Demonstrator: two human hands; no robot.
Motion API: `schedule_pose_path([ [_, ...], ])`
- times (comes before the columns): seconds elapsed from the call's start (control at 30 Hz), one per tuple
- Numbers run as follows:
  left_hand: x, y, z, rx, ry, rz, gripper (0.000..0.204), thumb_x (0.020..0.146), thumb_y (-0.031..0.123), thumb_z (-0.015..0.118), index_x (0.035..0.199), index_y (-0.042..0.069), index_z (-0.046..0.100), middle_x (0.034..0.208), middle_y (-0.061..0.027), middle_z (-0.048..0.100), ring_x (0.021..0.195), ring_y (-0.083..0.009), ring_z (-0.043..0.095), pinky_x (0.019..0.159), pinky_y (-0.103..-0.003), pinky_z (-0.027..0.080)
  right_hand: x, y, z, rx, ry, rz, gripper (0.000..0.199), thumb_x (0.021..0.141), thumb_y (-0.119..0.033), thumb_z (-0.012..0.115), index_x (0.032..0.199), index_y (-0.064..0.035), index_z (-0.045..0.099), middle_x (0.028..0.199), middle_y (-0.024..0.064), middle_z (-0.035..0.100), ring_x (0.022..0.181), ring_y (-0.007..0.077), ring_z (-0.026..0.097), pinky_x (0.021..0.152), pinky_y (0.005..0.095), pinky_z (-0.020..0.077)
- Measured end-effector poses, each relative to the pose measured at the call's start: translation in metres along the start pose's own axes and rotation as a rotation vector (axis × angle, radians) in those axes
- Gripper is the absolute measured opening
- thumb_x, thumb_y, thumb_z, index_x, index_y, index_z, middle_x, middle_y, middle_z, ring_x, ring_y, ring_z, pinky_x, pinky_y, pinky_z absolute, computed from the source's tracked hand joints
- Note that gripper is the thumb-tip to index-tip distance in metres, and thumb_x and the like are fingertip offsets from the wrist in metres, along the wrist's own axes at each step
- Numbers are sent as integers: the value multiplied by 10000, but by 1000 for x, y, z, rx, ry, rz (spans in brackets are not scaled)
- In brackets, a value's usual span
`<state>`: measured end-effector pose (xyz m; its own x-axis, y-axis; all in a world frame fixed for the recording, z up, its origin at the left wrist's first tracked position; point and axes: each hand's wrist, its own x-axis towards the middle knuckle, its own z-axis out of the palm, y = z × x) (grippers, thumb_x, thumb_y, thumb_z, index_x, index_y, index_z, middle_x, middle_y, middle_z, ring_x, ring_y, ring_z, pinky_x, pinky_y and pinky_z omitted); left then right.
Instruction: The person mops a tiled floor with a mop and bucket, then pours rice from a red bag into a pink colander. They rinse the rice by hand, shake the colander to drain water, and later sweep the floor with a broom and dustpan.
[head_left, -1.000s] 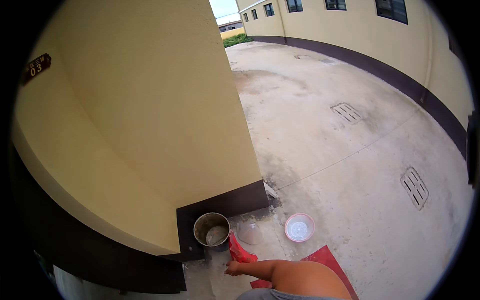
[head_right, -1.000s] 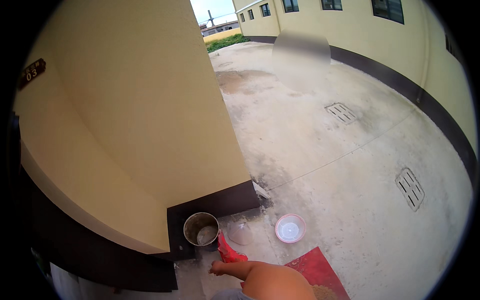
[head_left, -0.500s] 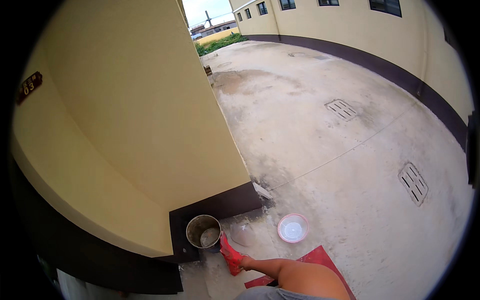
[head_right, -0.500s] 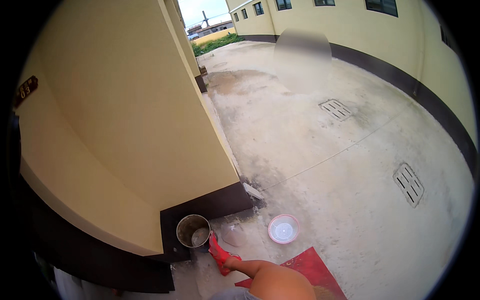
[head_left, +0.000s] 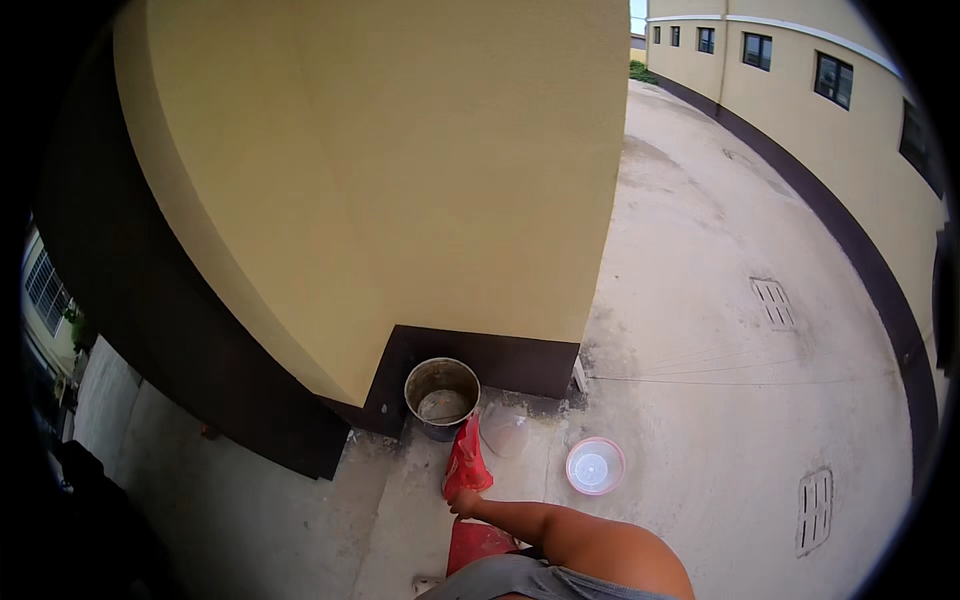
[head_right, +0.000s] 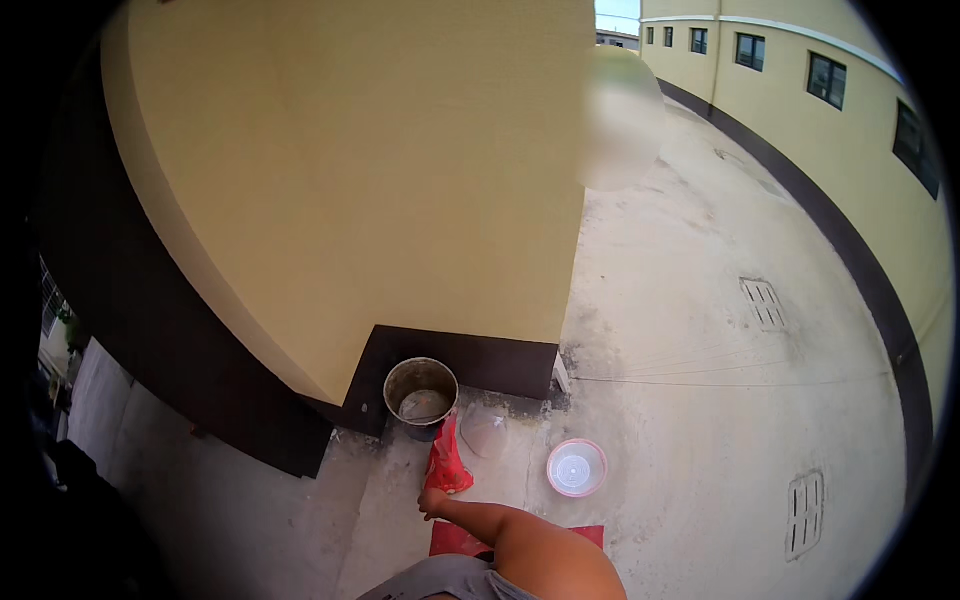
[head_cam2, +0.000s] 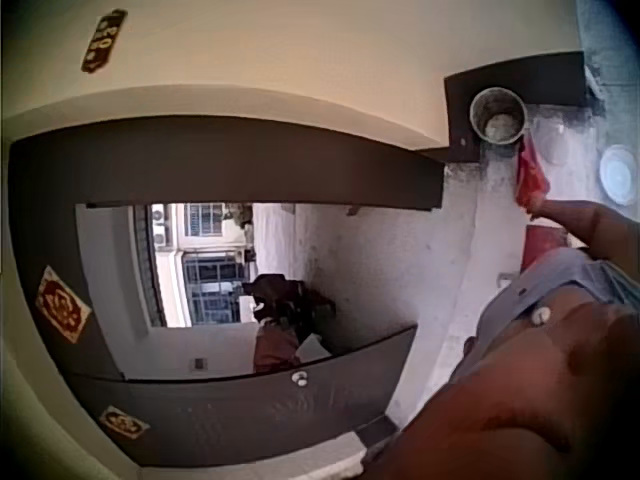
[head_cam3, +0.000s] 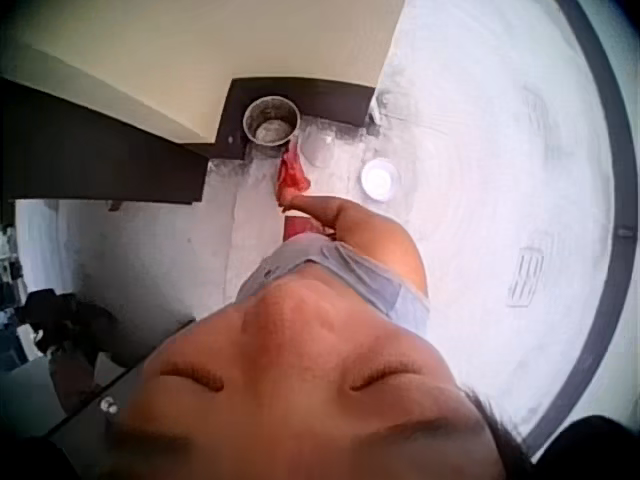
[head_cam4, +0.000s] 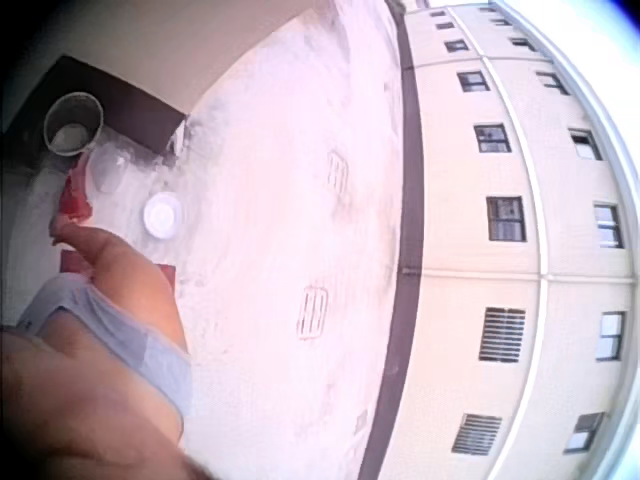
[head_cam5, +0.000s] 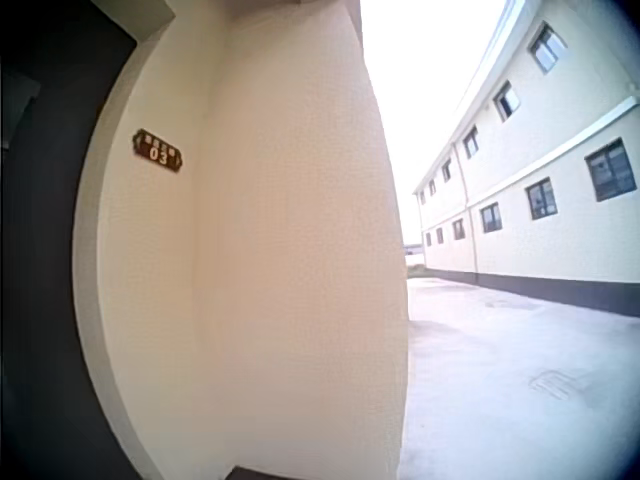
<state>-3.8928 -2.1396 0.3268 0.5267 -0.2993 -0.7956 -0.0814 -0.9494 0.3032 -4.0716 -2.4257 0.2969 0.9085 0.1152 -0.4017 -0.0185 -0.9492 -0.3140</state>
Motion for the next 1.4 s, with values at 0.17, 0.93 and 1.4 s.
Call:
schedule_pose_path([
  [0.17, -64, -308, 137, -117, -231, -583, 491, 796, 397, 571, 1156, 62, 562, 1236, -113, 523, 1114, -246, 522, 908, -470, 406, 74, -15, -3, 983, 164, 348, 370, 716, -154, 666, 1058, -39, 587, 868, 67, 643, 702, 191, 645, 556, 308, 508],
  [0.93, -59, -564, -137, -1022, 340, -450, 376, 802, 240, 632, 1059, -24, 555, 903, -117, 629, 792, -193, 614, 672, -321, 520, 149, -114, -99, 985, -488, 1132, 287, 797, -231, 626, 1027, -75, 558, 884, 86, 617, 751, 220, 620, 672, 375, 492],
  [1.4, -156, -548, -272, -1305, -429, -986, 437, 861, 457, 486, 1158, 138, 518, 1149, -83, 568, 1027, -228, 550, 829, -431, 425, 638, -299, -324, 1152, -315, 588, 750, 708, -118, 703, 1355, -129, 323, 960, 134, 627, 831, 228, 626, 671, 409, 493],
])
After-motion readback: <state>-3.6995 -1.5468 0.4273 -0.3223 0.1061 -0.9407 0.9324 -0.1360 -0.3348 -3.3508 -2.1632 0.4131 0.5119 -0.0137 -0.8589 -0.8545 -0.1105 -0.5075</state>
